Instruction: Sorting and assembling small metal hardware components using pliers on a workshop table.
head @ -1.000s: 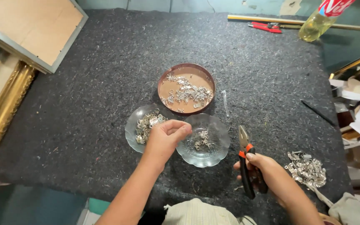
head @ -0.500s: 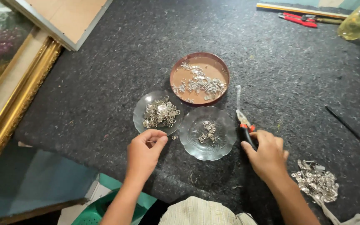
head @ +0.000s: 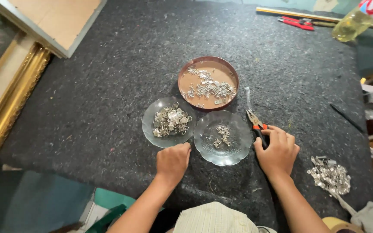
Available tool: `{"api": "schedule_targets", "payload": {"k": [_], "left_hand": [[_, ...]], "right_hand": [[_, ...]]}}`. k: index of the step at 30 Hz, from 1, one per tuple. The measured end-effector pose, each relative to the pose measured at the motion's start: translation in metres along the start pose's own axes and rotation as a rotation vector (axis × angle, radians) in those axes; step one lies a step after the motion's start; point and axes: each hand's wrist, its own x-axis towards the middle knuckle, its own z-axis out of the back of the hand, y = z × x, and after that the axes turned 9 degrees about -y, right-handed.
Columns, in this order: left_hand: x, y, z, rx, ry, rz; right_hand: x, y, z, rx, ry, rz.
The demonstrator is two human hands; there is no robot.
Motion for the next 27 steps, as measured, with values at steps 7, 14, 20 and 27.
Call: {"api": "schedule_targets", "payload": {"k": [7,14,20,27], "left_hand": [[0.022,-0.013,0.047,-0.463,0.007,0.123],[0.056,-0.013,0.07,-0.838,-0.087,0.191],[0.079,0.008,0.076,-0.988,-0.063,0.28],[0.094,0.047,0.081,-0.937,-0.076,0.356]], "right_hand": [[-0.002,0.006,-0.002,-0.028,-0.019,-0.044],[-0.006,-0.001,-0.011,-0.055,-0.023,-0.043],[0.0,-0.006,-0.012,0.02,0.001,-0.091],[0.018,-0.011,-0.014,0.079,0.31,-0.597]]}}
